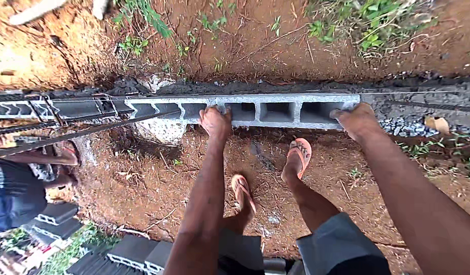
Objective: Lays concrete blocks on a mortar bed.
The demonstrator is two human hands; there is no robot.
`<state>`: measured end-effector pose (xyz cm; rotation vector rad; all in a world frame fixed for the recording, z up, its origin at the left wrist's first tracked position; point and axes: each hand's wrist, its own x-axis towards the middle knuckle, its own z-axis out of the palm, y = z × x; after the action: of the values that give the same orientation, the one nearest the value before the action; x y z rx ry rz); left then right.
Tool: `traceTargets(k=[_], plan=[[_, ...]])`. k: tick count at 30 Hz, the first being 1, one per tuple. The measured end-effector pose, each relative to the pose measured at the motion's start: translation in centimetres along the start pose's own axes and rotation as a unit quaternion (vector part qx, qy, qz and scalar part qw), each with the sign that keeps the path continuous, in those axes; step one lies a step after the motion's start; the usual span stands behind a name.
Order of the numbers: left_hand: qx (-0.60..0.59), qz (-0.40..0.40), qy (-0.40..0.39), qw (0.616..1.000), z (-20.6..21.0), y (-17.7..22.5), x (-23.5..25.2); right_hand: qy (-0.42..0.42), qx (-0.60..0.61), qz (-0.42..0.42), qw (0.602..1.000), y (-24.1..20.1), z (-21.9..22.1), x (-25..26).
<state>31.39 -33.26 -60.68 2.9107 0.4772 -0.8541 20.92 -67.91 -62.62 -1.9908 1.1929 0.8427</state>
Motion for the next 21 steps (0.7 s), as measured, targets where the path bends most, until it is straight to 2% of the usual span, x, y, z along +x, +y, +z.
traceTargets(k=[12, 17, 21], plan=[[0.001, 0.065, 0.054, 0.996, 1.3, -1.7, 0.4, 0.059, -0.015, -0.058, 0.996, 0.5, 0.2, -0.1], [0.008, 0.132, 0.006, 0.991, 0.3, -3.0, 0.8, 0.058, 0.045, -0.074, 0.995, 0.7, 0.7, -0.8], [0.019, 0.175, 0.033, 0.984, 0.4, -3.2, 1.6, 0.087, 0.095, -0.042, 0.991, -0.1, 1.1, -0.8]])
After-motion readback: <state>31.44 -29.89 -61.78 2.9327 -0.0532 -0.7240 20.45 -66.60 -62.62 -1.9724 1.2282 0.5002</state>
